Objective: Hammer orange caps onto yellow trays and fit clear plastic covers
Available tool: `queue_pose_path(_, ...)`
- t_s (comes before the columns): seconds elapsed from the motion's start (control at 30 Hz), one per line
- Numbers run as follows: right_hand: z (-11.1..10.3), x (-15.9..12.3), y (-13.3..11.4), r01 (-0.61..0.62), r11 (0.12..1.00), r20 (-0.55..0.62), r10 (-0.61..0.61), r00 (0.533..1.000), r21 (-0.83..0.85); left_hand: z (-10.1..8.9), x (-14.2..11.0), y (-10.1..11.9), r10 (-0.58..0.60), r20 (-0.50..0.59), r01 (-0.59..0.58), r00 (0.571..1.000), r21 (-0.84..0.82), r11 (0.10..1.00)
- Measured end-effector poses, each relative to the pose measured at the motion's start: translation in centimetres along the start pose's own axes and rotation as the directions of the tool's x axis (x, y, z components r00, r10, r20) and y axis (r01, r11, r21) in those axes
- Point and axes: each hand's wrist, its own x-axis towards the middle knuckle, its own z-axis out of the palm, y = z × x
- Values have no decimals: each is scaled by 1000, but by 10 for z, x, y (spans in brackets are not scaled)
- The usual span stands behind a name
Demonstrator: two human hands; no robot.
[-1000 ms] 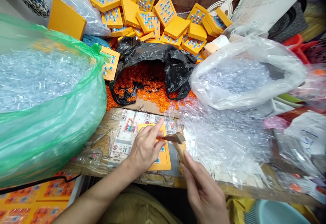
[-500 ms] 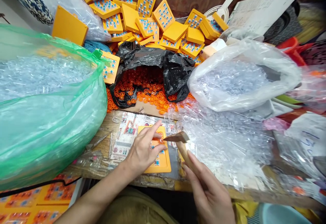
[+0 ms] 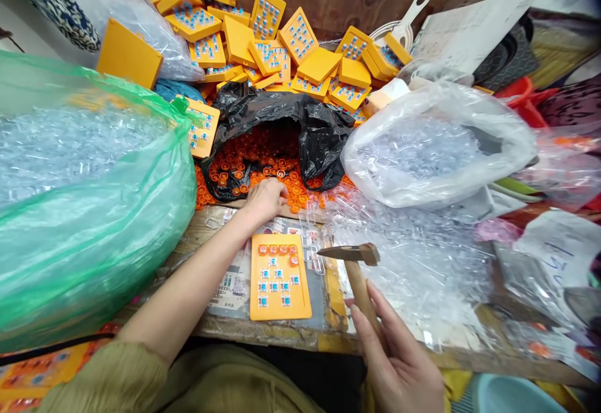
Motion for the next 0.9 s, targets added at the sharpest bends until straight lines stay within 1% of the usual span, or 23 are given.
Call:
queue_pose_path(0.13, 1, -2, 2, -6, 1000, 6, 6, 1000, 16, -1, -5, 2, -2, 21, 2, 1000, -29, 1000)
queue_pose_path(0.3, 4, -3, 1, 13, 999, 53, -15, 998, 33, 4, -13, 4, 57, 7, -57, 998, -37, 998)
queue_pose_path(0.37, 5, -4, -1, 38, 999, 55, -39, 998, 20, 1, -20, 6, 90, -6, -90, 996, -33, 995)
queue_pose_path(0.43, 5, -6, -2, 81, 997, 45, -81, 996, 9, -6, -37, 12, 133, -20, -134, 991, -37, 990)
queue_pose_path(0.47, 5, -7, -2, 109, 994, 41, -109, 993, 8, -11, -50, 16, 156, -36, -157, 987, -42, 987)
queue_pose_path(0.53, 4, -8, -3, 162, 987, 44, -162, 986, 4, -20, -82, 24, 191, -82, -196, 978, -60, 979)
queue_pose_path(0.57, 4, -8, -4, 189, 982, 56, -189, 980, 4, -23, -100, 28, 201, -127, -213, 971, -86, 973)
queue_pose_path(0.63, 5, -8, -6, 248, 969, 102, -248, 963, 15, -23, -132, 33, 189, -157, -212, 969, -147, 966)
queue_pose_path(0.7, 7, -6, -10, 299, 953, 160, -303, 940, 49, -18, -153, 35, 163, -157, -193, 974, -205, 959)
queue_pose_path(0.77, 9, -4, -16, 331, 940, 187, -340, 922, 83, -10, -162, 35, 136, -151, -170, 979, -240, 956)
queue_pose_path(0.83, 10, -2, -20, 348, 933, 175, -359, 917, 93, -3, -161, 34, 108, -151, -144, 983, -254, 956)
queue_pose_path(0.9, 10, -2, -20, 373, 924, 206, -383, 901, 84, 1, -158, 33, 68, -148, -106, 987, -266, 958)
